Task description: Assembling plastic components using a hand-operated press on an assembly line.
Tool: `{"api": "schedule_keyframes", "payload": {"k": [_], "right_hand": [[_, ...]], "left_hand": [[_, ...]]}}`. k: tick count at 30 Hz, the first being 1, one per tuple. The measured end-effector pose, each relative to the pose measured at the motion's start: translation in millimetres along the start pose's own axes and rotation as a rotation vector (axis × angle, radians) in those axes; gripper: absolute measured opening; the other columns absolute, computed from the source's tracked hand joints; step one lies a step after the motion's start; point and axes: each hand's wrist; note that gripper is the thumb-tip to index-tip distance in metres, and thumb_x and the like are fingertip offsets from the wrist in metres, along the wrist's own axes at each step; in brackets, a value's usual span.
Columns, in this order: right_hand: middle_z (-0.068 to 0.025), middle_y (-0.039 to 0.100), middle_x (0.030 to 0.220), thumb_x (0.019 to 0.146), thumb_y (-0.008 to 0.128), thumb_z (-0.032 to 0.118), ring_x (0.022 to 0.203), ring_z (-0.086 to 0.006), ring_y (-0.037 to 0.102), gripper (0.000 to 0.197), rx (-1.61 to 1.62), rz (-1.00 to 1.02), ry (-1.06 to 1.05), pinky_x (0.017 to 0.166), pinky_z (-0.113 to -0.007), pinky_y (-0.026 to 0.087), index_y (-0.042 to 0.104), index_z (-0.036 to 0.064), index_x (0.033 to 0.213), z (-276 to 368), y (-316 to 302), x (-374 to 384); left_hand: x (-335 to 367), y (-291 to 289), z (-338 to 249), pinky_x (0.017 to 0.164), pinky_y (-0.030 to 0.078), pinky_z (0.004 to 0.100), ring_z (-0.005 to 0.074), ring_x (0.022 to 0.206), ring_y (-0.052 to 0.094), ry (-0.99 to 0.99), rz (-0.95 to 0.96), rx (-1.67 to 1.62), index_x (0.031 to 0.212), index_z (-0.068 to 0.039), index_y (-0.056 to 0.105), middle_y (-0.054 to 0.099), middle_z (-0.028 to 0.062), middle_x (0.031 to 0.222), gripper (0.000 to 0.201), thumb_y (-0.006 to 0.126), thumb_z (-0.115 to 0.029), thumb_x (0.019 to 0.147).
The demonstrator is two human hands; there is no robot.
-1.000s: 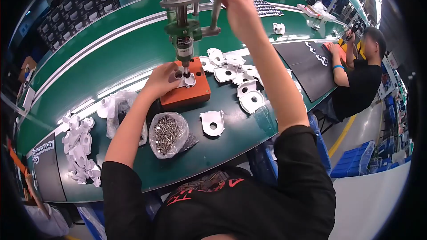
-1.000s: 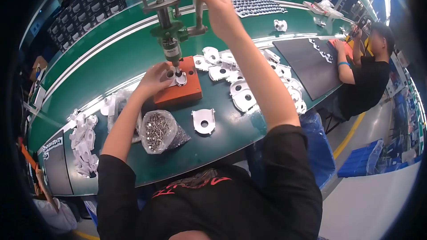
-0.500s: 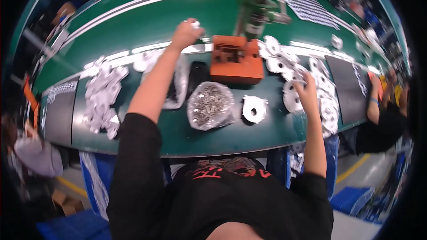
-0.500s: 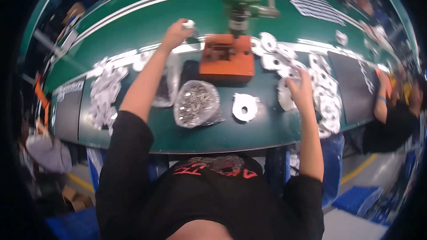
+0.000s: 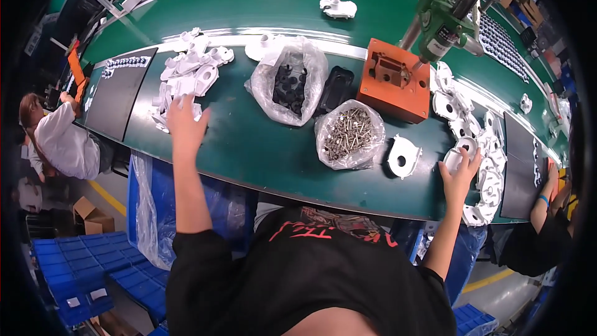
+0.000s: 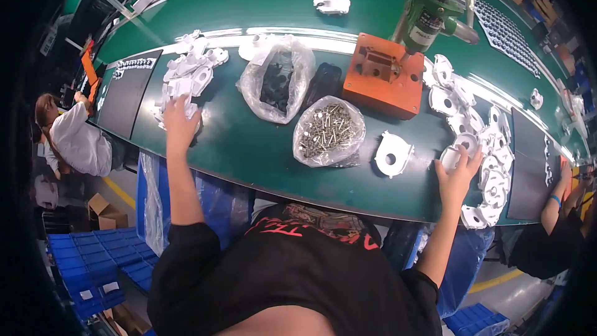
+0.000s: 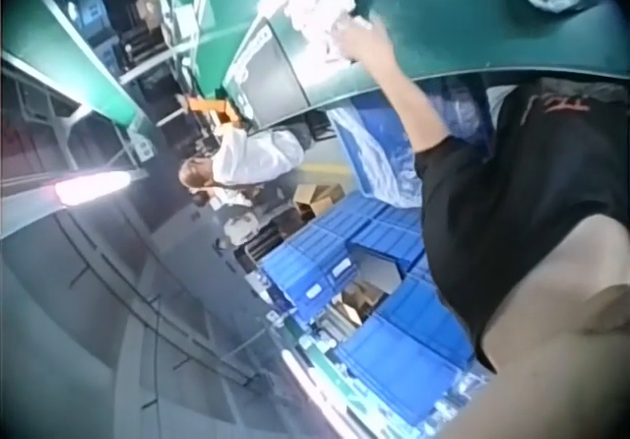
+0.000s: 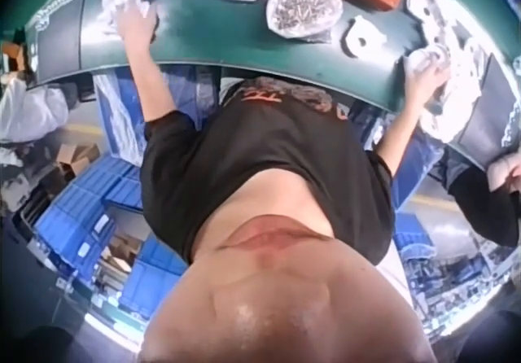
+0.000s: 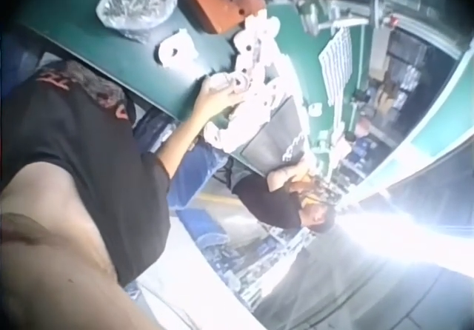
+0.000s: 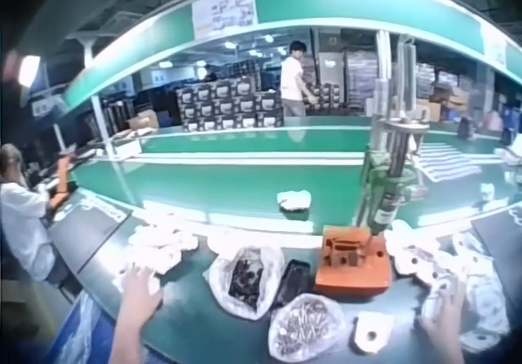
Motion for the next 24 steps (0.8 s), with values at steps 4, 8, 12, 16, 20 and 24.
{"api": "schedule_keyframes", "payload": {"k": [4,8,12,16,20,24], "right_hand": [[-0.0257,0.021,0.143,0.072,0.073,0.027,0.130,-0.0424,0.026,0.063,0.113,-0.089,0.031,0.105,-0.046,0.025,0.047,0.0077,0.125,-8,-5,1],[-0.0244,0.025,0.143,0.070,0.075,0.029,0.132,-0.0380,0.025,0.076,0.319,-0.239,0.076,0.106,-0.045,0.021,0.039,0.0060,0.133,29,-18,8],[-0.0161,0.036,0.128,0.064,0.079,0.025,0.119,-0.0295,0.036,0.089,0.476,-0.342,0.107,0.102,-0.040,0.027,0.029,0.0013,0.133,62,-18,0],[-0.0138,0.037,0.127,0.064,0.077,0.019,0.119,-0.0251,0.037,0.082,0.952,-0.278,0.091,0.101,-0.037,0.028,0.030,0.0049,0.130,85,-14,-5],[-0.0151,0.041,0.128,0.066,0.073,0.031,0.120,-0.0242,0.039,0.080,1.273,-0.052,0.022,0.098,-0.037,0.030,0.031,0.0078,0.129,119,-26,0],[-0.0190,0.042,0.130,0.065,0.070,0.044,0.119,-0.0296,0.043,0.083,1.666,0.139,0.010,0.097,-0.040,0.034,0.032,0.0095,0.130,145,-30,9]], "left_hand": [[-33,10,48,0.083,0.041,0.0446,0.0414,0.094,0.052,-0.120,0.155,-0.164,0.111,-0.006,0.055,0.055,0.0230,0.099,0.037,0.061,-0.007,0.075],[-35,16,53,0.078,0.046,0.0380,0.0362,0.094,0.057,-0.229,0.157,-0.341,0.113,0.001,0.051,0.057,0.0235,0.105,0.035,0.059,-0.006,0.080],[-12,29,47,0.076,0.045,0.0413,0.0355,0.086,0.059,-0.214,0.281,-0.101,0.106,0.000,0.052,0.061,0.0218,0.093,0.031,0.060,-0.018,0.082],[3,19,-12,0.050,0.038,0.0261,0.0104,0.056,0.046,-0.226,0.422,-0.632,0.098,-0.003,0.054,0.054,0.0022,0.067,0.023,0.059,-0.022,0.085],[3,-8,-91,0.046,0.034,0.0197,0.0040,0.056,0.045,-0.269,0.549,-1.188,0.098,-0.006,0.055,0.052,-0.0038,0.069,0.019,0.053,-0.023,0.089],[-12,-24,-172,0.053,0.047,0.0229,0.0102,0.076,0.060,-0.332,0.567,-1.843,0.110,-0.001,0.050,0.059,0.0076,0.098,0.029,0.047,-0.023,0.091]]}}
Point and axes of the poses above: each hand's wrist, its own x-axis towards the middle knuckle, its own y-axis out of the palm, z = x × y
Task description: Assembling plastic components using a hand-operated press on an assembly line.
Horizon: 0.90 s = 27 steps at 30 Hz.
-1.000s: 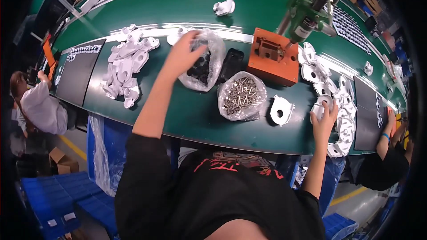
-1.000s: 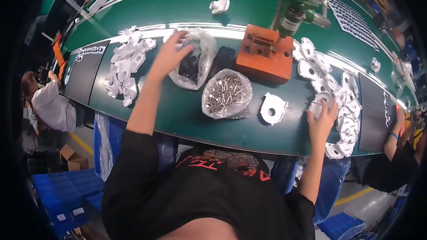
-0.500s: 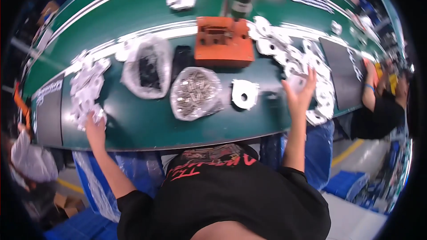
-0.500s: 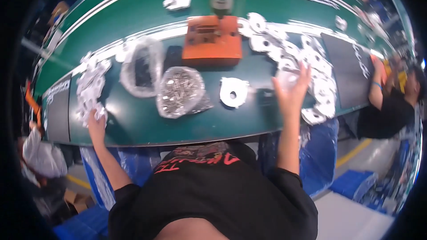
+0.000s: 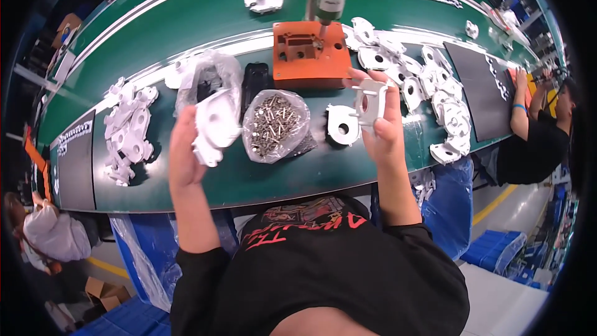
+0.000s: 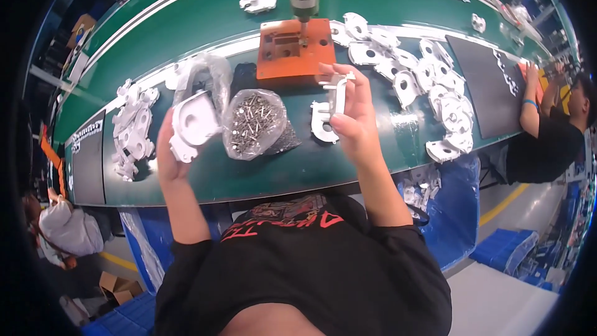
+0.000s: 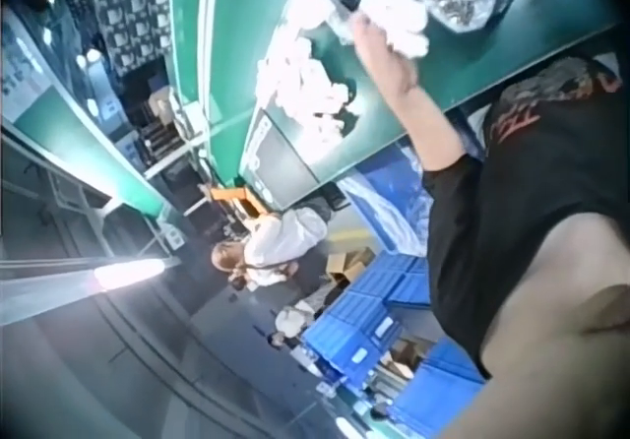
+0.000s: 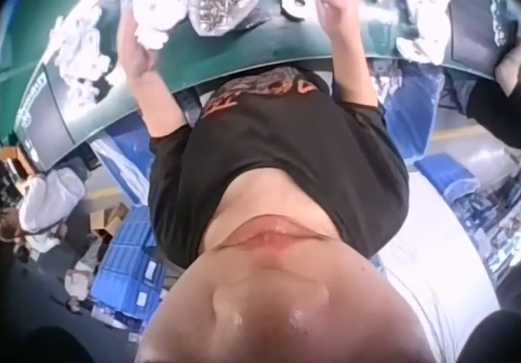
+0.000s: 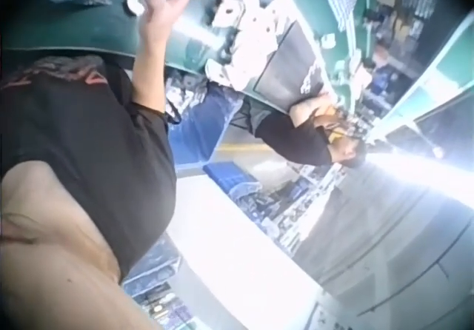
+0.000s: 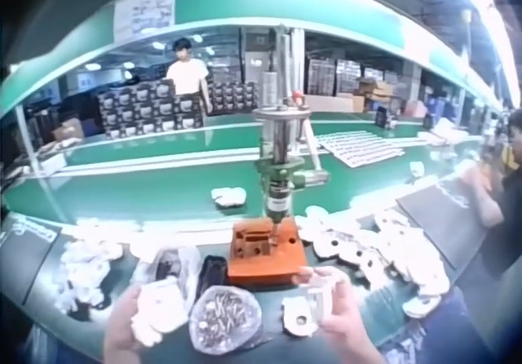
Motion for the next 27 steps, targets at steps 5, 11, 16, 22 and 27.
{"api": "schedule_keyframes", "payload": {"k": [5,11,16,22,27], "right_hand": [[-0.0277,0.041,0.128,0.070,0.067,0.054,0.123,-0.0424,0.038,0.077,0.238,0.195,-0.033,0.100,-0.047,0.038,0.035,0.0123,0.125,4,37,9],[-0.0375,0.039,0.123,0.074,0.067,0.049,0.111,-0.0384,0.050,0.067,0.264,0.301,-0.049,0.092,-0.045,0.045,0.032,0.0103,0.116,8,58,10],[-0.0386,0.033,0.128,0.067,0.079,0.039,0.113,-0.0367,0.050,0.071,0.138,0.356,-0.156,0.093,-0.044,0.043,0.030,0.0089,0.108,6,77,2],[-0.0368,0.030,0.133,0.057,0.085,0.036,0.123,-0.0412,0.040,0.079,-0.012,0.473,-0.312,0.098,-0.046,0.037,0.033,0.0088,0.110,-14,75,3],[-0.0353,0.031,0.133,0.055,0.085,0.030,0.125,-0.0397,0.037,0.080,-0.231,0.644,-0.315,0.101,-0.045,0.032,0.033,0.0115,0.112,-16,68,5]], "left_hand": [[-6,23,27,0.046,0.049,0.0269,0.0192,0.071,0.062,-0.348,0.521,-0.556,0.125,-0.003,0.043,0.059,0.0133,0.104,0.050,0.047,-0.036,0.089],[-18,41,41,0.040,0.050,0.0193,0.0154,0.072,0.064,-0.420,0.580,-0.710,0.126,-0.006,0.044,0.060,0.0111,0.107,0.051,0.050,-0.040,0.089],[-31,56,40,0.034,0.045,0.0182,0.0100,0.055,0.061,-0.427,0.175,-0.538,0.118,-0.005,0.050,0.063,0.0110,0.094,0.043,0.050,-0.037,0.089],[-30,52,41,0.033,0.043,0.0189,0.0047,0.038,0.049,-0.462,0.304,-0.639,0.115,-0.003,0.052,0.064,0.0064,0.078,0.037,0.042,-0.032,0.093],[-30,49,47,0.088,0.052,0.0424,0.0273,0.106,0.058,-0.454,0.451,-0.841,0.127,-0.003,0.040,0.053,0.0139,0.122,0.042,0.038,-0.031,0.095]]}}
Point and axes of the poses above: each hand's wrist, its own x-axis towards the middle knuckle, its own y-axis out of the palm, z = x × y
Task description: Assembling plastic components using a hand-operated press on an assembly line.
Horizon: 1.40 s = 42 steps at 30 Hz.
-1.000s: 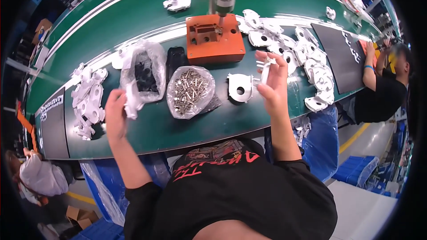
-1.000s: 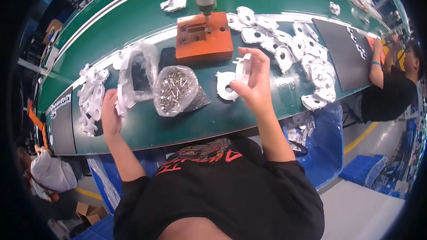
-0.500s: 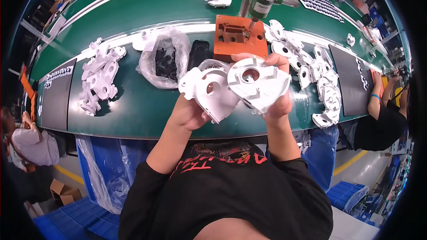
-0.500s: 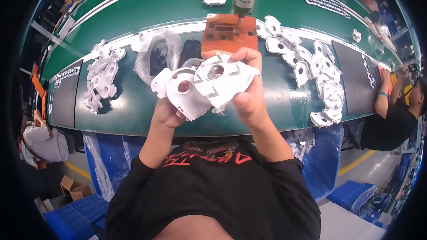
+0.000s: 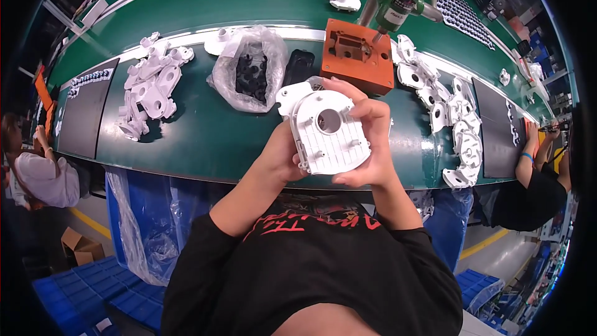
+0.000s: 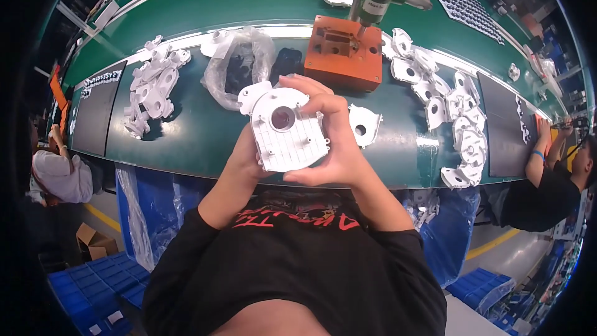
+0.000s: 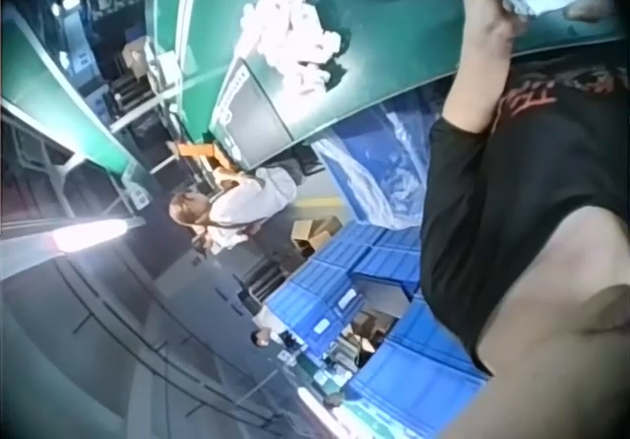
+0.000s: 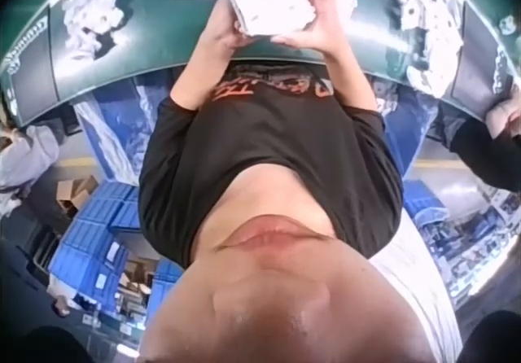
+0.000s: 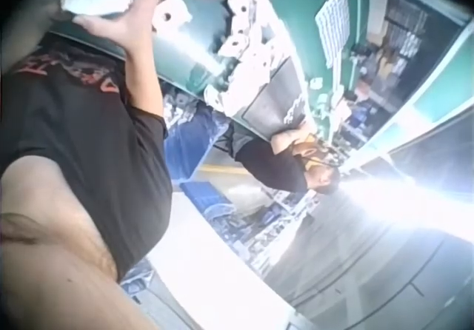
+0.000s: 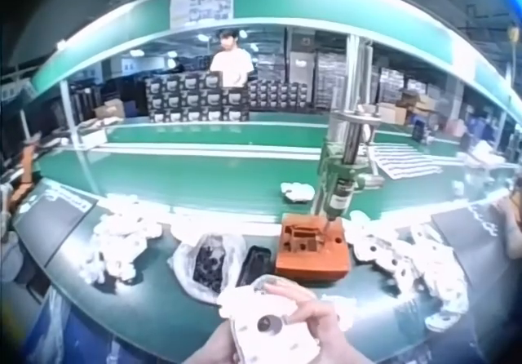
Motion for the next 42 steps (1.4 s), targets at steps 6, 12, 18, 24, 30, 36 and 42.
{"api": "schedule_keyframes", "payload": {"k": [6,12,18,24,30,36,42], "right_hand": [[-0.0330,0.030,0.135,0.055,0.084,0.031,0.123,-0.0374,0.038,0.097,0.221,-0.087,0.032,0.101,-0.044,0.032,0.025,0.0123,0.129,-2,7,-4],[-0.0302,0.031,0.136,0.057,0.083,0.028,0.125,-0.0364,0.038,0.099,0.063,0.017,0.039,0.102,-0.043,0.031,0.024,0.0111,0.135,-2,3,-6],[-0.0228,0.035,0.137,0.057,0.082,0.024,0.129,-0.0348,0.033,0.086,0.133,-0.052,0.058,0.104,-0.043,0.027,0.038,0.0072,0.129,6,7,-6],[-0.0177,0.040,0.137,0.058,0.081,0.028,0.127,-0.0339,0.037,0.077,-0.089,0.063,0.125,0.103,-0.043,0.030,0.047,0.0062,0.123,13,0,2],[-0.0231,0.036,0.138,0.054,0.085,0.028,0.129,-0.0336,0.035,0.086,-0.161,0.126,0.093,0.104,-0.041,0.028,0.044,0.0048,0.126,4,-3,3],[-0.0232,0.039,0.136,0.053,0.086,0.025,0.128,-0.0331,0.037,0.086,-0.300,-0.014,0.043,0.102,-0.039,0.032,0.044,0.0034,0.125,4,1,18],[-0.0170,0.039,0.137,0.058,0.084,0.025,0.125,-0.0345,0.039,0.081,-0.538,0.002,0.062,0.099,-0.040,0.037,0.044,0.0056,0.126,1,7,29]], "left_hand": [[0,-6,3,0.086,0.052,0.0381,0.0245,0.108,0.057,-0.021,-0.049,0.093,0.126,-0.003,0.041,0.053,0.0130,0.121,0.043,0.041,-0.031,0.094],[-11,43,16,0.085,0.053,0.0344,0.0209,0.107,0.057,0.209,-0.122,0.571,0.127,-0.004,0.041,0.053,0.0101,0.121,0.043,0.044,-0.030,0.094],[-3,7,8,0.090,0.050,0.0368,0.0225,0.108,0.057,0.026,0.023,-0.003,0.128,-0.005,0.040,0.052,0.0098,0.122,0.041,0.041,-0.029,0.095],[-9,10,-1,0.090,0.050,0.0412,0.0267,0.108,0.057,0.085,0.007,0.090,0.128,0.000,0.039,0.053,0.0149,0.121,0.042,0.038,-0.026,0.095],[-10,5,1,0.093,0.047,0.0422,0.0255,0.112,0.054,0.094,0.027,-0.090,0.130,-0.004,0.039,0.051,0.0114,0.125,0.043,0.035,-0.031,0.097],[-19,35,-6,0.095,0.042,0.0417,0.0237,0.113,0.053,0.251,-0.213,0.119,0.131,-0.007,0.040,0.052,0.0081,0.124,0.046,0.037,-0.036,0.096],[-26,31,-7,0.088,0.044,0.0342,0.0184,0.102,0.055,0.435,-0.329,0.374,0.109,-0.002,0.045,0.056,0.0104,0.109,0.020,0.046,-0.017,0.095]]}}
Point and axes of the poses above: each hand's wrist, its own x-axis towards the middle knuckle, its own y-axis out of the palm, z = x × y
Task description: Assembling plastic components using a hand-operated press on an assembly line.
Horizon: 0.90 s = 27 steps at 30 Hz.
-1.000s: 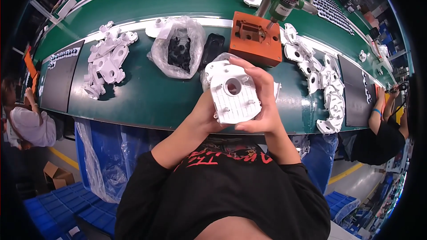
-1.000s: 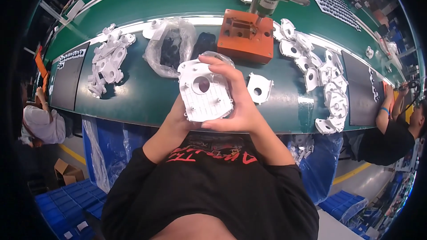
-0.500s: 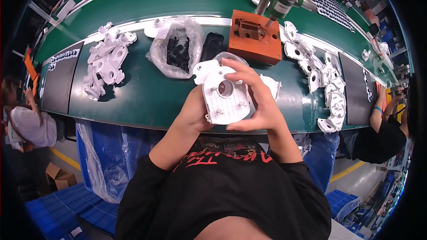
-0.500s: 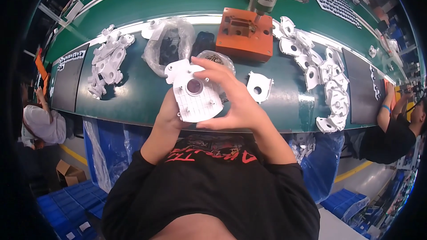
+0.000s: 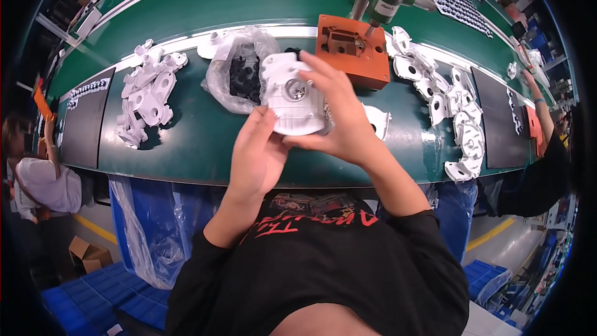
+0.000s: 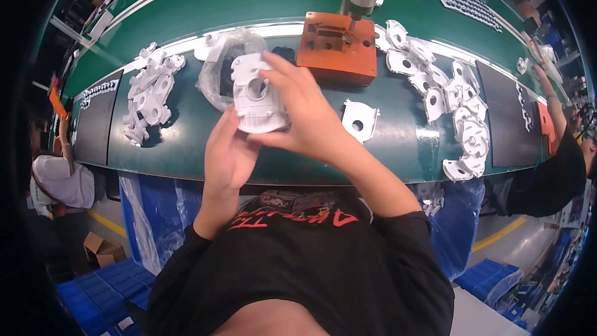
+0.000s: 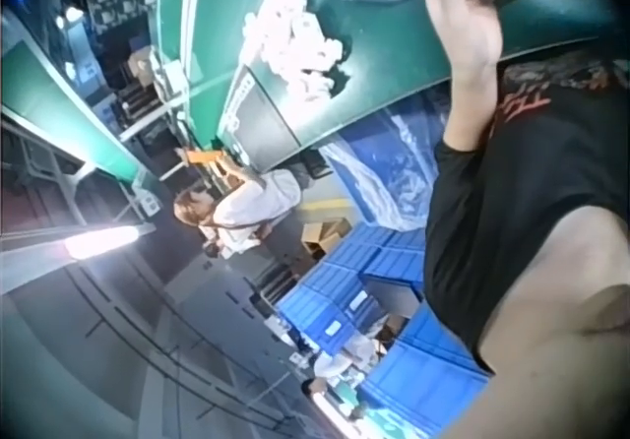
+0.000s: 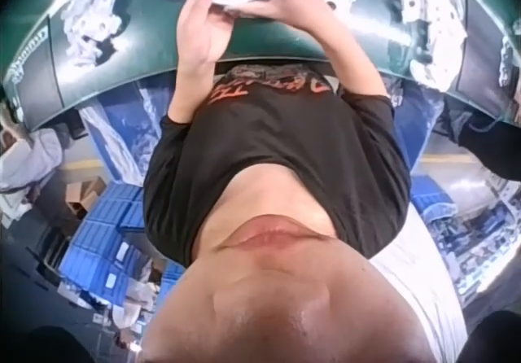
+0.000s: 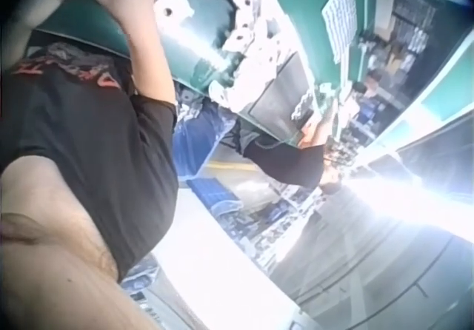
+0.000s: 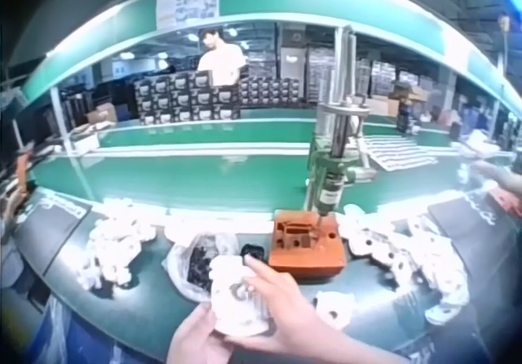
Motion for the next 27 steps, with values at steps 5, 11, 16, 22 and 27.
{"api": "schedule_keyframes", "payload": {"k": [5,11,16,22,27], "right_hand": [[-0.0157,0.045,0.130,0.070,0.076,0.021,0.115,-0.0307,0.047,0.060,0.118,-0.024,0.025,0.093,-0.037,0.040,0.048,0.0033,0.120,3,-1,2],[-0.0127,0.052,0.089,0.074,0.065,0.005,0.084,-0.0289,0.052,0.019,-0.301,-0.032,0.094,0.073,-0.037,0.045,0.057,0.0007,0.091,-44,29,-22],[-0.0119,0.050,0.086,0.071,0.066,0.005,0.085,-0.0307,0.051,0.020,-0.175,-0.071,0.115,0.074,-0.039,0.044,0.058,0.0016,0.089,-36,31,-22],[-0.0115,0.048,0.085,0.072,0.066,0.004,0.085,-0.0301,0.051,0.020,-0.153,-0.084,0.155,0.075,-0.038,0.044,0.058,0.0018,0.090,-37,31,-27],[-0.0111,0.048,0.085,0.072,0.066,0.003,0.085,-0.0296,0.051,0.020,-0.153,-0.097,0.140,0.075,-0.038,0.044,0.058,0.0016,0.090,-39,30,-27]], "left_hand": [[19,-25,-25,0.079,0.048,0.0296,0.0152,0.087,0.059,0.176,0.002,0.210,0.095,-0.002,0.049,0.060,0.0089,0.094,0.007,0.050,-0.008,0.091],[102,-16,-35,0.065,0.046,0.0284,0.0146,0.067,0.056,0.723,0.254,1.233,0.090,0.000,0.050,0.060,0.0053,0.082,0.014,0.059,-0.011,0.087],[170,8,-8,0.068,0.049,0.0383,0.0294,0.075,0.059,0.829,0.559,1.759,0.090,-0.006,0.053,0.058,0.0129,0.081,0.013,0.058,-0.013,0.081],[220,16,45,0.070,0.049,0.0406,0.0322,0.084,0.058,0.995,0.861,1.904,0.086,-0.005,0.051,0.058,0.0122,0.095,0.014,0.061,-0.011,0.078],[222,2,42,0.076,0.049,0.0405,0.0309,0.093,0.057,0.936,0.842,1.860,0.090,-0.008,0.055,0.058,0.0113,0.102,0.013,0.060,-0.015,0.080]]}}
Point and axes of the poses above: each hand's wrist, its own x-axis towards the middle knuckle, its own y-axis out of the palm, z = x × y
